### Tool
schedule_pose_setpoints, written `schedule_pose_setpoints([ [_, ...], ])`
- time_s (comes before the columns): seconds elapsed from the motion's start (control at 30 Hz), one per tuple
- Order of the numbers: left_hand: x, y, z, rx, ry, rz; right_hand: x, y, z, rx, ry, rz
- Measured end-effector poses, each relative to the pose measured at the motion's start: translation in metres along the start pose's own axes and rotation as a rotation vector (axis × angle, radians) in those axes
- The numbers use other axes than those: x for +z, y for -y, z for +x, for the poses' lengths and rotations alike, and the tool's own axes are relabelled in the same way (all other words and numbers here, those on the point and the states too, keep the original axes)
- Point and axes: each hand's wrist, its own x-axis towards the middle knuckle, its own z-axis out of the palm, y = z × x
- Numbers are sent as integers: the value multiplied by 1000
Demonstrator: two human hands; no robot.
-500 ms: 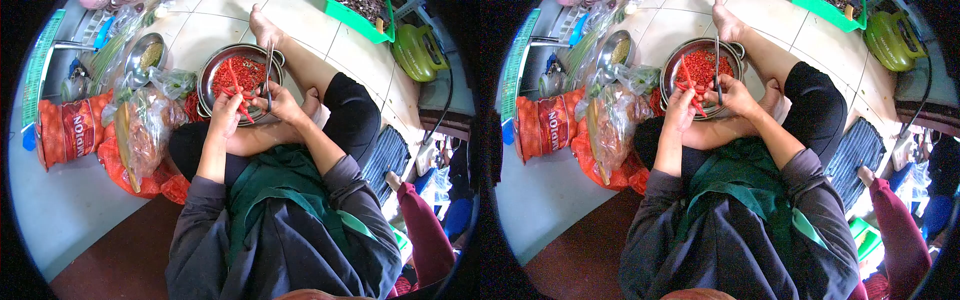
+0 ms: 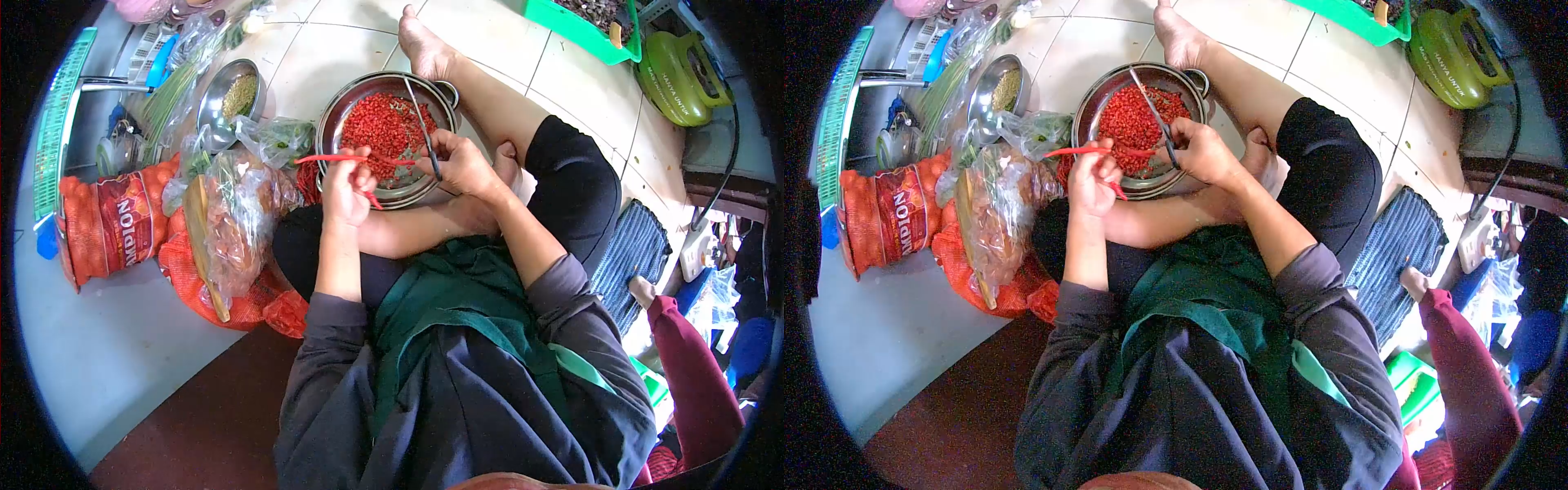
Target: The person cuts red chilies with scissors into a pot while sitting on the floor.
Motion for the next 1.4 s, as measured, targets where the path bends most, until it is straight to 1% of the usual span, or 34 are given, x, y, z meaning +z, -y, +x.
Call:
schedule_pose_setpoints([
  [0.03, -9, -5, 1, 42, -11, 31, -1, -1, 0, -21, 1, 77],
  [0.1, -17, -14, -2, 143, 1, 119, -6, -6, 2, -48, 31, -47],
  [0.13, -12, -18, -7, 151, -20, 181, -7, -7, 3, -63, 45, -108],
  [0.23, -9, -11, -15, 231, 36, 600, -3, -4, 1, -15, 166, -146],
  [0.27, -4, -3, -20, 251, 62, 650, -1, -2, 0, 5, 179, -95],
  [0.33, -4, 11, -21, 462, 156, 1060, 3, 1, -2, 47, 201, 5],
  [0.37, -3, 16, -22, 490, 180, 1157, 3, 2, -2, 83, 218, 42],
  [0.4, 1, 22, -24, 495, 203, 1069, 2, 3, -3, 119, 234, 78],
  [0.43, 3, 24, -26, 349, 149, 854, 2, 5, -3, 156, 250, 115],
  [0.47, 5, 26, -28, 207, 95, 638, 1, 7, -4, 165, 218, 127],
  [0.53, 10, 29, -29, 84, -38, 311, 0, 12, -6, 185, 152, 152],
  [0.57, 12, 30, -29, 24, -104, 147, 2, 8, -4, 161, 109, 197],
  [0.63, 9, 33, -26, -48, -160, 90, 11, 0, 1, 116, 25, 294],
  [0.67, 8, 34, -26, -85, -187, 61, 13, -4, 1, 106, 30, 296],
  [0.73, 15, 35, -27, -115, -163, 91, 16, -2, -1, 87, 36, 300],
  [0.8, 19, 37, -26, -124, -112, 93, 16, -3, -1, 57, 66, 223],
  [0.83, 25, 36, -27, -92, -33, 135, 16, -4, -2, 31, 71, 175],
  [0.93, 26, 38, -20, -78, -121, 316, 17, -10, -2, -22, 63, 62],
  [1.0, 24, 36, -17, -41, -165, 261, 18, -10, -1, -42, 52, 22],
  [1.1, 17, 23, -9, 42, -212, 172, 12, -3, -3, 90, 34, -89],
  [1.23, -3, 8, -1, 136, -197, 79, 11, 2, -6, 167, 292, -147],
  [1.33, -4, 1, -2, 187, -277, 78, 15, 12, -14, 206, 412, -138],
  [1.37, -3, 0, -2, 198, -283, 64, 14, 16, -15, 97, 432, -263],
  [1.4, -1, 0, -3, 210, -288, 50, 15, 12, -14, 122, 457, -267],
])
